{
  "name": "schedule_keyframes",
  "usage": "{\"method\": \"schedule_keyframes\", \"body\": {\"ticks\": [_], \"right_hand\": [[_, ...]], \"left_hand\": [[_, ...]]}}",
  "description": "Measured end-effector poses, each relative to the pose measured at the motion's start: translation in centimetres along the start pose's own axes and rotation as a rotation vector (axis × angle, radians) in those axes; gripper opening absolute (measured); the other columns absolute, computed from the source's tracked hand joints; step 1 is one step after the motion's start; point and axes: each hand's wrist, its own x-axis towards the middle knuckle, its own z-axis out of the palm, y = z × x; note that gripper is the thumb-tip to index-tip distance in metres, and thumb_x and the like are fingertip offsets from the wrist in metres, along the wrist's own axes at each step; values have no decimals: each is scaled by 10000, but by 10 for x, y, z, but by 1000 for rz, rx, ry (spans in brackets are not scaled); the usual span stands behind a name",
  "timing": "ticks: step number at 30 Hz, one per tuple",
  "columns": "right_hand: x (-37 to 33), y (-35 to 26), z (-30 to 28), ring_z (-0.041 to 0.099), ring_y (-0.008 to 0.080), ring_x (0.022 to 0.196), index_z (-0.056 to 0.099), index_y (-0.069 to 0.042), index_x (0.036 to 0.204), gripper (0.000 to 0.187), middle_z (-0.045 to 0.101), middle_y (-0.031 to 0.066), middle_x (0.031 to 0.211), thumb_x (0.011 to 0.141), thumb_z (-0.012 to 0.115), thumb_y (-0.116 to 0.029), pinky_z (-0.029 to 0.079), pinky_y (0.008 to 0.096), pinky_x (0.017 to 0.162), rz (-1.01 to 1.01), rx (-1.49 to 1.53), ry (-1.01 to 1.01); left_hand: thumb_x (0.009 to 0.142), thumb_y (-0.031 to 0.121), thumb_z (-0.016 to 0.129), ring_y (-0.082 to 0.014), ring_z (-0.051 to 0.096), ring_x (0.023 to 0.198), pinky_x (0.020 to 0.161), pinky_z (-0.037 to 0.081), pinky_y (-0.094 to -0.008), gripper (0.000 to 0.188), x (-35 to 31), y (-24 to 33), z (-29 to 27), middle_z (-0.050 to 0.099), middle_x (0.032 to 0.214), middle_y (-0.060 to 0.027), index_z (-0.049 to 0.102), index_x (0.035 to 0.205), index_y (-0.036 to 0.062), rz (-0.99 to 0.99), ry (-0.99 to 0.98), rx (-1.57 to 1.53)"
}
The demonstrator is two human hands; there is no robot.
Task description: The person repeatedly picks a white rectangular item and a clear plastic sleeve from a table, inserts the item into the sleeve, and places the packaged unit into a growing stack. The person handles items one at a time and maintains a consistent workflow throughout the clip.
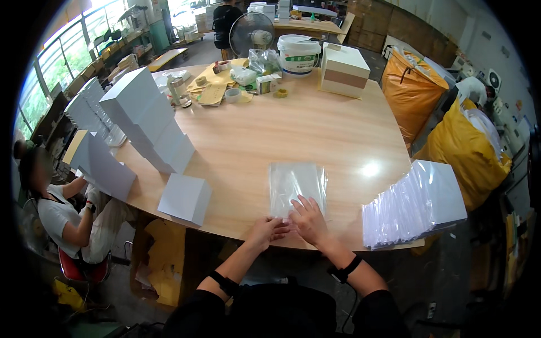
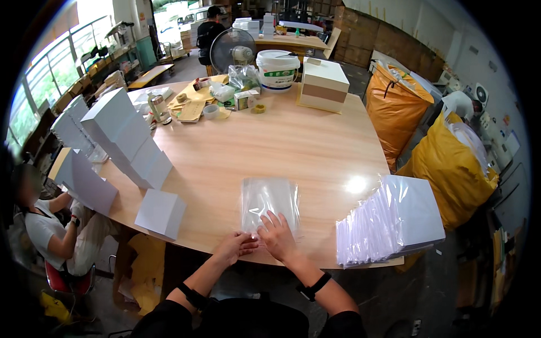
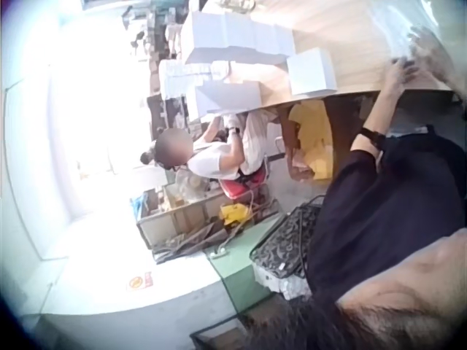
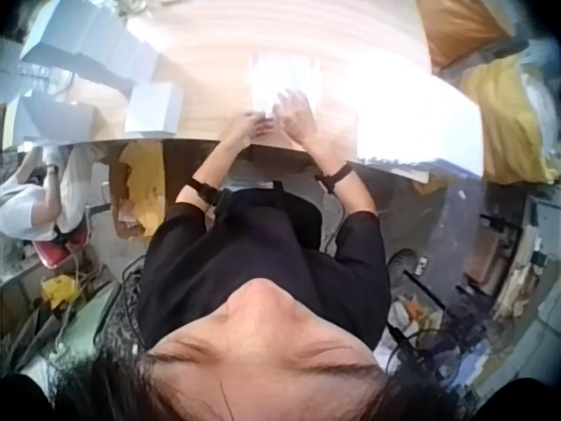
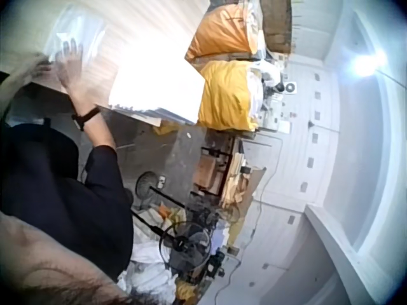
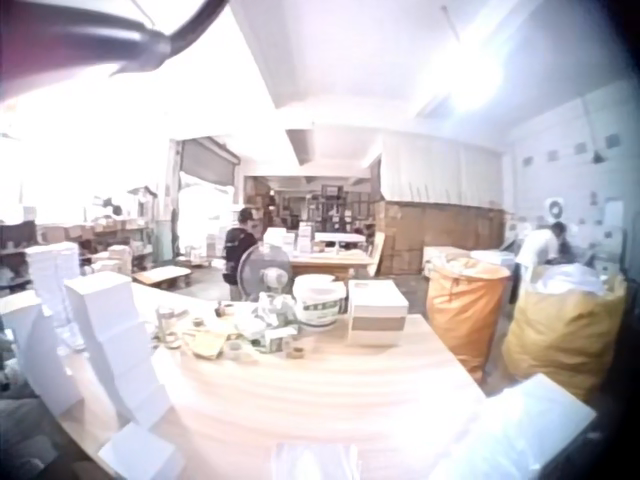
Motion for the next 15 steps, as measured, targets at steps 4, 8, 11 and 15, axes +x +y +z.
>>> {"method": "schedule_keyframes", "body": {"ticks": [4, 8, 11, 15], "right_hand": [[-11, -10, 15, 480, 356, 1319, 658, -78, 1047, 210, 592, 156, 1307, 882, 625, -204, 352, 566, 1092, 52, 102, -130], [-23, -17, 32, 503, 348, 1294, 633, -59, 1104, 251, 597, 150, 1292, 901, 618, -206, 366, 565, 1082, 77, 53, -44], [-27, -20, 34, 520, 342, 1271, 624, -50, 1128, 282, 599, 154, 1280, 907, 623, -226, 346, 580, 1090, 112, 63, -19], [-27, -24, 13, 520, 336, 1271, 618, -46, 1137, 369, 600, 157, 1262, 866, 694, -284, 341, 583, 1074, 91, 21, -32]], "left_hand": [[1018, 288, 564, -228, 717, 913, 779, 583, -317, 337, -15, 0, -4, 707, 1051, -138, 611, 1171, -8, -80, -195, 66], [1013, 294, 556, -202, 705, 792, 740, 568, -309, 342, -49, 15, -30, 721, 1019, -131, 645, 1165, 1, -124, -215, 597], [980, 247, 588, -208, 669, 711, 706, 544, -322, 247, -55, 18, -50, 726, 989, -123, 699, 1087, 54, 133, -18, 854], [870, 244, 670, -331, 616, 1027, 854, 519, -436, 271, -36, 23, -50, 660, 1154, -164, 712, 1113, 131, 869, 331, 1186]]}}
